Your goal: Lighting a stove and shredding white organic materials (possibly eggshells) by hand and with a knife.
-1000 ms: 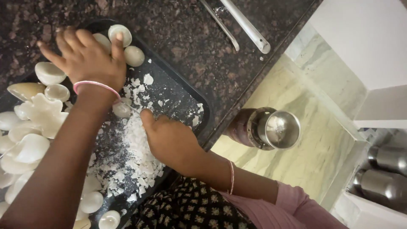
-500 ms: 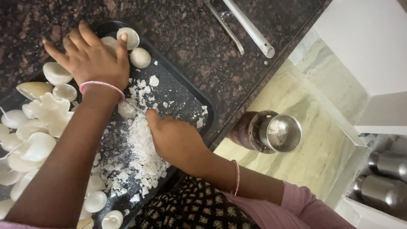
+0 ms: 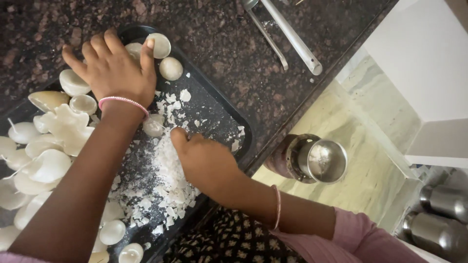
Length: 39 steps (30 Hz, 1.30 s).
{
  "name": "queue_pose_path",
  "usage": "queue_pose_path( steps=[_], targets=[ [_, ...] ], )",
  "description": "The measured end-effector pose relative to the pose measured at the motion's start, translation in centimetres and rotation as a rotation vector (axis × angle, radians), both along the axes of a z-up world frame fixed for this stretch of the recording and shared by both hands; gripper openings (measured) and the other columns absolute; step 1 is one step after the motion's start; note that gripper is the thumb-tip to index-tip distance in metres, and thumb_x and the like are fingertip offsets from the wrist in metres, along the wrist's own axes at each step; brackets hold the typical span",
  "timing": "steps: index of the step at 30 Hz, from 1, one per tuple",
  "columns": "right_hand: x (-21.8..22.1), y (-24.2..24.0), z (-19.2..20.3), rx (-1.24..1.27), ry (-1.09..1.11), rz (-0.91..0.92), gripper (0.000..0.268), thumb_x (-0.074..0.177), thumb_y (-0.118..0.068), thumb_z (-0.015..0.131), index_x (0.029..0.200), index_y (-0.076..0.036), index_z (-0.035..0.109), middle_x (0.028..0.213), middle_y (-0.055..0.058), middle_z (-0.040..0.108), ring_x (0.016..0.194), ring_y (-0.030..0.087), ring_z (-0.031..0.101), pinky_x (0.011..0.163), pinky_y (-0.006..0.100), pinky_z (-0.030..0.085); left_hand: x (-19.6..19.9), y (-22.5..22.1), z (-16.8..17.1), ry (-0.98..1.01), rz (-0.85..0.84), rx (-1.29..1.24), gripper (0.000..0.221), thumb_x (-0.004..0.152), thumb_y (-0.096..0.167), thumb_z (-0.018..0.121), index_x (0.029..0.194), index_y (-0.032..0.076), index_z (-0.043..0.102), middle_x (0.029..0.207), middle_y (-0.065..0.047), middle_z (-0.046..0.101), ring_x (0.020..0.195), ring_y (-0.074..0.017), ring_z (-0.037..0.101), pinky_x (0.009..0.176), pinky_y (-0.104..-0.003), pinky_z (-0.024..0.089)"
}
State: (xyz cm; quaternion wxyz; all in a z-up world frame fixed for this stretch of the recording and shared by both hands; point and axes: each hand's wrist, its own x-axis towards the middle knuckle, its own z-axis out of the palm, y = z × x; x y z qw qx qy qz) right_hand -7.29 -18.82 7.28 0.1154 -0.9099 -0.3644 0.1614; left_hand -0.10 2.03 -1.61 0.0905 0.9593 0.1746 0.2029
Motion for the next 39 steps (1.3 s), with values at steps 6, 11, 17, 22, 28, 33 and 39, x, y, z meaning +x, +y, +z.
queue_pose_path(
  steps=[6, 11, 17, 22, 28, 33, 39],
  targets=[
    [0.5, -0.3, -0.2, 0.005, 0.044, 0.009, 0.018, 0.093, -0.005, 0.053, 0.111, -0.002, 0.047, 0.081, 0.020, 0.067, 0.069, 0.038, 0.071, 0.058, 0.047, 0.057, 0.6, -0.6, 0.5, 0.037, 0.022, -0.018, 0.077, 0.118, 0.060, 0.036, 0.134, -0.015, 0.050, 0.138, -0.033, 0.055, 0.134, -0.0485, 0.044, 0.116, -0.067, 0.007],
    [0.0, -0.1, -1.3, 0.020, -0.010, 0.003, 0.014, 0.094, -0.006, 0.053, 0.107, -0.006, 0.049, 0.081, 0.018, 0.069, 0.069, 0.037, 0.071, 0.058, 0.046, 0.056, 1.0, -0.4, 1.5, 0.129, 0.100, 0.085, 0.080, 0.109, 0.063, 0.037, 0.139, -0.011, 0.049, 0.136, -0.032, 0.055, 0.132, -0.0471, 0.045, 0.115, -0.065, 0.010],
    [0.1, 0.0, -1.2, -0.037, 0.001, 0.010, 0.018, 0.089, -0.005, 0.055, 0.106, -0.005, 0.049, 0.080, 0.019, 0.068, 0.069, 0.036, 0.072, 0.057, 0.044, 0.057, 0.8, -1.1, 3.1, 0.151, 0.125, -0.006, 0.084, 0.103, 0.065, 0.038, 0.141, -0.009, 0.046, 0.137, -0.030, 0.054, 0.135, -0.0446, 0.042, 0.116, -0.063, 0.012],
    [0.3, 0.7, -0.2, -0.297, -0.061, 0.064, 0.021, 0.090, -0.005, 0.056, 0.109, -0.007, 0.047, 0.083, 0.015, 0.067, 0.068, 0.030, 0.074, 0.053, 0.037, 0.059, 1.2, -1.4, 3.9, 0.167, 0.130, -0.102, 0.086, 0.098, 0.067, 0.040, 0.140, -0.008, 0.046, 0.138, -0.028, 0.053, 0.135, -0.0423, 0.042, 0.116, -0.059, 0.014],
    [0.7, 1.0, 0.2, -0.281, -0.092, 0.108, 0.027, 0.089, -0.006, 0.058, 0.114, -0.005, 0.047, 0.083, 0.014, 0.067, 0.068, 0.027, 0.074, 0.053, 0.037, 0.059, 0.4, -1.1, 3.6, 0.103, 0.100, -0.089, 0.085, 0.099, 0.065, 0.040, 0.140, -0.008, 0.047, 0.136, -0.026, 0.054, 0.132, -0.0401, 0.045, 0.115, -0.058, 0.017],
    [1.4, 0.4, -1.4, -0.240, -0.085, 0.130, 0.025, 0.090, -0.005, 0.057, 0.113, -0.005, 0.047, 0.084, 0.015, 0.066, 0.072, 0.032, 0.073, 0.057, 0.041, 0.059, 0.2, -1.0, 4.4, 0.121, 0.112, -0.075, 0.082, 0.100, 0.064, 0.039, 0.139, -0.007, 0.049, 0.133, -0.024, 0.056, 0.130, -0.0387, 0.047, 0.115, -0.057, 0.020],
    [1.5, 0.4, -2.3, -0.201, -0.018, 0.094, 0.030, 0.089, -0.006, 0.057, 0.117, -0.004, 0.047, 0.086, 0.018, 0.066, 0.075, 0.036, 0.072, 0.061, 0.044, 0.059, 0.6, -1.0, 3.9, 0.124, 0.137, -0.027, 0.080, 0.099, 0.063, 0.040, 0.138, -0.006, 0.050, 0.131, -0.023, 0.058, 0.126, -0.0376, 0.048, 0.113, -0.055, 0.022]
  ],
)
